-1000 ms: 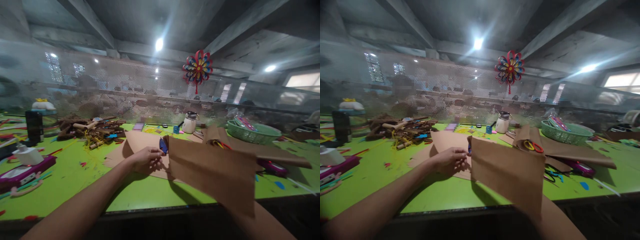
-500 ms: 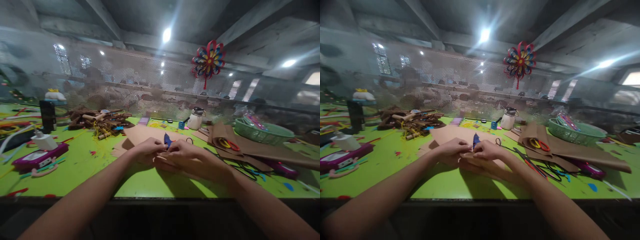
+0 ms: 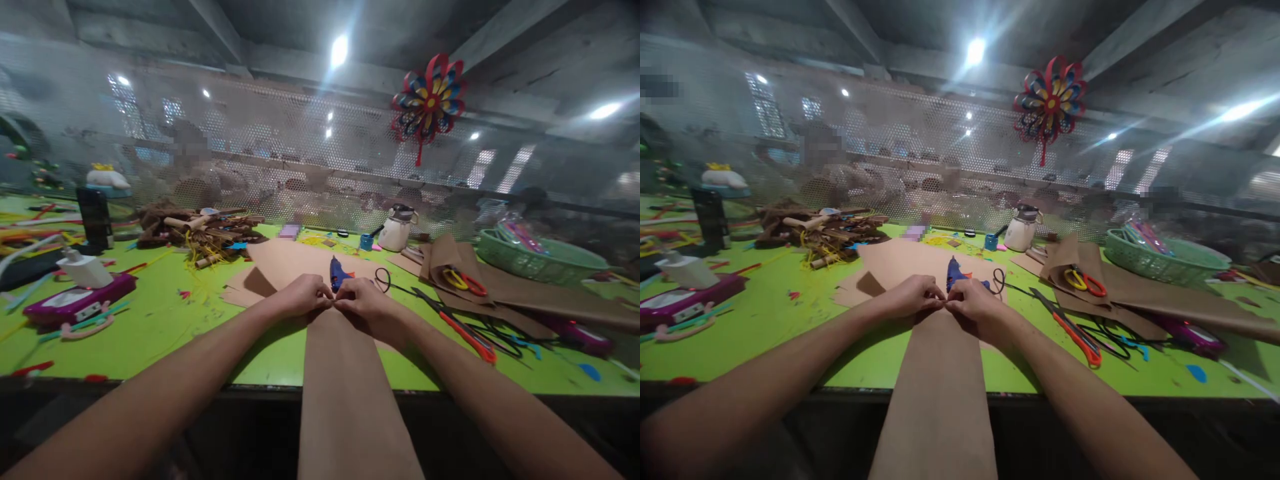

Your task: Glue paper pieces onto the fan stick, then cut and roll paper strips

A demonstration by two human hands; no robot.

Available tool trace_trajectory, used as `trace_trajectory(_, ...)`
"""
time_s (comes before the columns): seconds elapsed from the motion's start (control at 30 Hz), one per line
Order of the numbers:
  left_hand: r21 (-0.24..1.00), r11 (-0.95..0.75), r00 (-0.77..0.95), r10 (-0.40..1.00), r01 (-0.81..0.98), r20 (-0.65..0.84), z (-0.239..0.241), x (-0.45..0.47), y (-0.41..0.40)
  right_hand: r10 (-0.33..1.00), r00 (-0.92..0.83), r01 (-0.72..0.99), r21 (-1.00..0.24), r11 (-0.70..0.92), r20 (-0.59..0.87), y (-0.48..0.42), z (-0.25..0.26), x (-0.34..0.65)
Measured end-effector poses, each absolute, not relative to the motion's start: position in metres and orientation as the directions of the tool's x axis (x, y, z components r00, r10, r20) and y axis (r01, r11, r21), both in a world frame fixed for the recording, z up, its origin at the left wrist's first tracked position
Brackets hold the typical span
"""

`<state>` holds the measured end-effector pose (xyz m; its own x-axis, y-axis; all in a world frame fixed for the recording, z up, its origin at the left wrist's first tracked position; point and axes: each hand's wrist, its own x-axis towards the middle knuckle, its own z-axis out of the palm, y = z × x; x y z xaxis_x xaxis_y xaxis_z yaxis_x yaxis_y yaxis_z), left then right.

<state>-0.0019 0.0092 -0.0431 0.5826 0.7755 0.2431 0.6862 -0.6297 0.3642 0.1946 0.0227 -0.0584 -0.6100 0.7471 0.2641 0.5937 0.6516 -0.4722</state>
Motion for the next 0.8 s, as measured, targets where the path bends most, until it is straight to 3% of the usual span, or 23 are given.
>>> trace_trajectory(0.4, 0.136, -0.791, 0.702, 0.596, 0.597, 0.389, -0.05, 0.01, 0.007, 0.585, -0.791, 0.502, -0.353, 0.789, 0.182, 0.037, -0.042, 0.217)
trace_trajectory(0.63, 0.325, -0.643, 0.598, 0.765, 0.693, 0.239, -0.046, 0.005, 0.013, 0.64, -0.757, 0.593, -0.273, 0.757, 0.129, 0.024, -0.038, 0.21)
trace_trajectory(0.8, 0.356, -0.617, 0.552, 0.787, 0.702, 0.275, -0.052, 0.009, 0.011, 0.666, -0.729, 0.643, -0.173, 0.746, 0.16, 0.011, -0.037, 0.205)
